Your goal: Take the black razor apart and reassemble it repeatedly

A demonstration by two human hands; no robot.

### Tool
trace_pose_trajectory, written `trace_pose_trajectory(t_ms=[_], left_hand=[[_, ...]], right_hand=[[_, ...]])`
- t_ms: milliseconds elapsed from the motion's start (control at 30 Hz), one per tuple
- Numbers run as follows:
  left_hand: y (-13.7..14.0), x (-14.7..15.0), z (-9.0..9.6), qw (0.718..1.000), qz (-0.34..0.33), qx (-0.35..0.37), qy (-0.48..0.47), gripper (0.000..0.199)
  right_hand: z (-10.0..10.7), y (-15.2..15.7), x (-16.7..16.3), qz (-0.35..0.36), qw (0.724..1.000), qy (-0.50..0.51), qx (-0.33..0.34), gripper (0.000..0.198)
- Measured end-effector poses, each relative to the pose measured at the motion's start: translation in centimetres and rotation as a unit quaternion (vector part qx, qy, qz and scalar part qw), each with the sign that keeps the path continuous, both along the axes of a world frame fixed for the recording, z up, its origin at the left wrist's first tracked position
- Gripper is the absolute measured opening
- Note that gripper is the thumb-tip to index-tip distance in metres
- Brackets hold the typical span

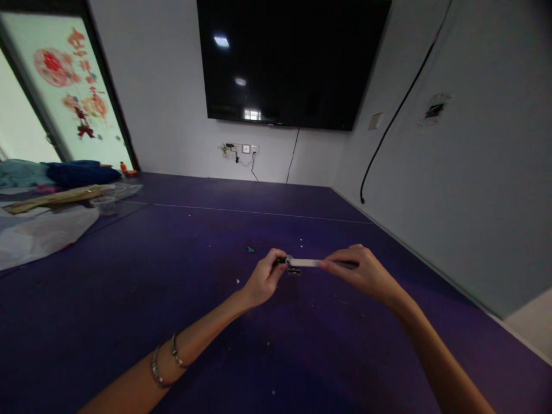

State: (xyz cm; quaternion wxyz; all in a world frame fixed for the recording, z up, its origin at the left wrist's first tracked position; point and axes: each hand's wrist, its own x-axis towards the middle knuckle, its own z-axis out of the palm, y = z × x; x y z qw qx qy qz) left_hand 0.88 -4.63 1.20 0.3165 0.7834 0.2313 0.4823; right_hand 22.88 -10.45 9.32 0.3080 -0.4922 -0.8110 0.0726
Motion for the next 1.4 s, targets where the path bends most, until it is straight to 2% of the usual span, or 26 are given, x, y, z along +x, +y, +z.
trace_pose_trajectory(t_ms=[133,233,367,533,633,833,1033,1167,1300,1400], left_hand=[[-0.3,0.2,0.7,0.995,0.011,-0.077,-0.061,0.015],[-0.5,0.8,0.9,0.978,-0.026,-0.172,-0.117,0.018],[-1.0,1.8,0.6,0.936,-0.066,-0.305,-0.164,0.024],[-2.6,2.9,0.5,0.893,-0.045,-0.398,-0.203,0.025],[-3.4,3.1,0.8,0.889,-0.032,-0.405,-0.211,0.025],[-2.9,2.8,1.1,0.881,-0.005,-0.410,-0.236,0.027],[-3.2,3.1,0.5,0.884,0.003,-0.422,-0.199,0.025],[-3.3,3.1,0.6,0.892,-0.010,-0.404,-0.201,0.025],[-2.7,2.8,0.7,0.882,-0.003,-0.413,-0.228,0.028],[-2.7,2.8,0.5,0.878,-0.006,-0.421,-0.229,0.029]], right_hand=[[-0.4,0.7,2.8,-0.062,0.998,-0.006,-0.017,0.036],[-0.6,1.1,3.7,-0.084,0.996,0.012,-0.029,0.038],[-1.0,1.2,1.9,-0.099,0.995,0.031,-0.003,0.041],[-2.1,1.5,-1.6,-0.114,0.989,0.047,0.081,0.041],[-2.7,2.0,-1.7,-0.102,0.990,0.047,0.085,0.040],[-3.2,2.8,0.8,-0.122,0.990,0.027,0.063,0.041],[-3.5,2.5,-1.3,-0.090,0.993,0.049,0.067,0.043],[-3.9,3.0,-0.6,-0.087,0.994,0.061,0.024,0.047],[-4.3,3.6,1.2,-0.120,0.991,0.054,0.000,0.048],[-4.5,3.4,0.6,-0.123,0.990,0.068,-0.004,0.047]])
